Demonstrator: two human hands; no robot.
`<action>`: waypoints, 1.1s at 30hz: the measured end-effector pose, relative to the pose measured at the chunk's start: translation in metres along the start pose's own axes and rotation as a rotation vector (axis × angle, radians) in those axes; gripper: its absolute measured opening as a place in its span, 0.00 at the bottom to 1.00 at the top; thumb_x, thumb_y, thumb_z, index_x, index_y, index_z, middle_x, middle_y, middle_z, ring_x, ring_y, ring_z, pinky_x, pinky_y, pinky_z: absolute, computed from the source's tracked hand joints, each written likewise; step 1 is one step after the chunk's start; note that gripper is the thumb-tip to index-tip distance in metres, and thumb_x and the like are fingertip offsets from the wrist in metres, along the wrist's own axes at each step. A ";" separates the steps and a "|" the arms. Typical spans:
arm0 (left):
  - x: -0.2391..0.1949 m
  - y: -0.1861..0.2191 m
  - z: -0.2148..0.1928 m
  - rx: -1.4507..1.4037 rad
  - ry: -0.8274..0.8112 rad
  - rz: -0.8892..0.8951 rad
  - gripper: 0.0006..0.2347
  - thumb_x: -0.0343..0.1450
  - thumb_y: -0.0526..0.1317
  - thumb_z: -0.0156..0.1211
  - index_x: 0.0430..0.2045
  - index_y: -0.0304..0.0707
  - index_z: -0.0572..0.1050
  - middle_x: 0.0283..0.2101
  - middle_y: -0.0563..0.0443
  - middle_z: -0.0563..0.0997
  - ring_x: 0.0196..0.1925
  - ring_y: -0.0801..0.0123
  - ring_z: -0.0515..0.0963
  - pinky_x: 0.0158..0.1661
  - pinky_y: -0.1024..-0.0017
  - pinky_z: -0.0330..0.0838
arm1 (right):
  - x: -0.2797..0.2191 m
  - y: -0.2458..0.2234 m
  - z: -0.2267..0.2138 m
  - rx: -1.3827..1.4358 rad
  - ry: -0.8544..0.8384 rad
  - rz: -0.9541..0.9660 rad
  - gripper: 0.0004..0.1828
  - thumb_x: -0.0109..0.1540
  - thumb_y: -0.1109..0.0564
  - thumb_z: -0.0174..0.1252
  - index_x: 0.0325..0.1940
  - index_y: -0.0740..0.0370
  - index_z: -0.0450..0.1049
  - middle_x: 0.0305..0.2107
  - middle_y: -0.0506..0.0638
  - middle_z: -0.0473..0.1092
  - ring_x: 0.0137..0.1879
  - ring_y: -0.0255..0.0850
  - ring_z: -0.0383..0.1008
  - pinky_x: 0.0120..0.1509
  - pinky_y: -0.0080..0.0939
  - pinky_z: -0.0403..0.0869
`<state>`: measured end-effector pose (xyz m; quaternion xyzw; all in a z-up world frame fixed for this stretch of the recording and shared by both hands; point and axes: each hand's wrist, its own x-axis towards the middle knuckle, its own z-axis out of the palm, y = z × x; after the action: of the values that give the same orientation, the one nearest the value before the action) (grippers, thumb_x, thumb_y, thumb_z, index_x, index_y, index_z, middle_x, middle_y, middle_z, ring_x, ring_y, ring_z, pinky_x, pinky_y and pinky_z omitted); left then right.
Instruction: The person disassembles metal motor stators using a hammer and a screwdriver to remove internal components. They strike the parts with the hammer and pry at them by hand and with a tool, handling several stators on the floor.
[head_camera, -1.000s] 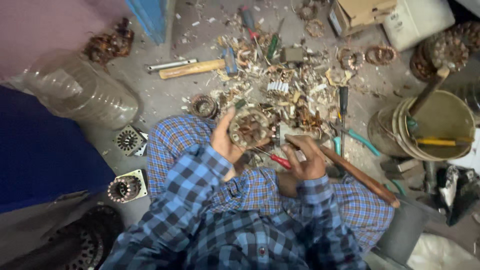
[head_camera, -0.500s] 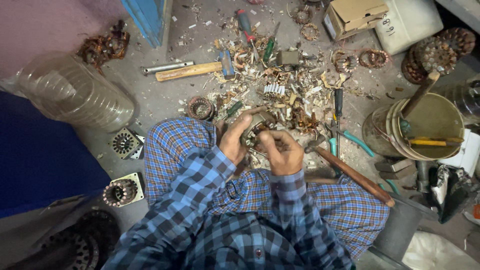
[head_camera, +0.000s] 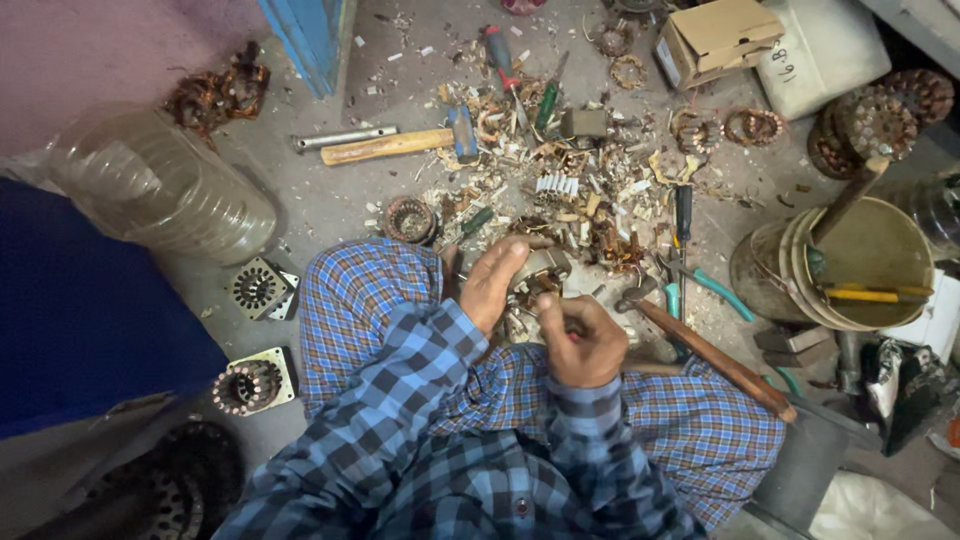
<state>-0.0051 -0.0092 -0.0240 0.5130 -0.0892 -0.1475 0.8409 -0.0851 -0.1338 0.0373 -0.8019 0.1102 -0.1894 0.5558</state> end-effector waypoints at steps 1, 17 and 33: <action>-0.001 -0.004 -0.001 -0.035 0.013 -0.031 0.16 0.82 0.45 0.46 0.53 0.30 0.77 0.50 0.42 0.81 0.53 0.64 0.78 0.57 0.68 0.71 | -0.003 0.001 0.000 0.161 -0.004 0.172 0.11 0.63 0.57 0.67 0.30 0.67 0.78 0.22 0.51 0.75 0.24 0.34 0.70 0.29 0.32 0.68; 0.001 0.054 0.006 -0.764 0.166 -0.357 0.27 0.74 0.58 0.47 0.51 0.27 0.67 0.43 0.29 0.81 0.42 0.37 0.86 0.43 0.45 0.84 | -0.003 0.047 -0.031 1.075 -0.123 0.296 0.11 0.64 0.66 0.57 0.50 0.67 0.74 0.48 0.60 0.76 0.46 0.54 0.82 0.48 0.55 0.83; 0.002 0.025 -0.001 -0.809 0.090 -0.384 0.21 0.73 0.51 0.51 0.50 0.29 0.72 0.45 0.35 0.83 0.44 0.52 0.85 0.47 0.59 0.82 | 0.009 0.020 -0.018 0.362 -0.151 0.354 0.06 0.61 0.62 0.66 0.42 0.66 0.79 0.20 0.45 0.72 0.19 0.28 0.65 0.21 0.30 0.63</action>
<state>0.0008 0.0012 -0.0025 0.1562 0.1091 -0.3017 0.9342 -0.0837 -0.1601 0.0262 -0.6696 0.1712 -0.0457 0.7213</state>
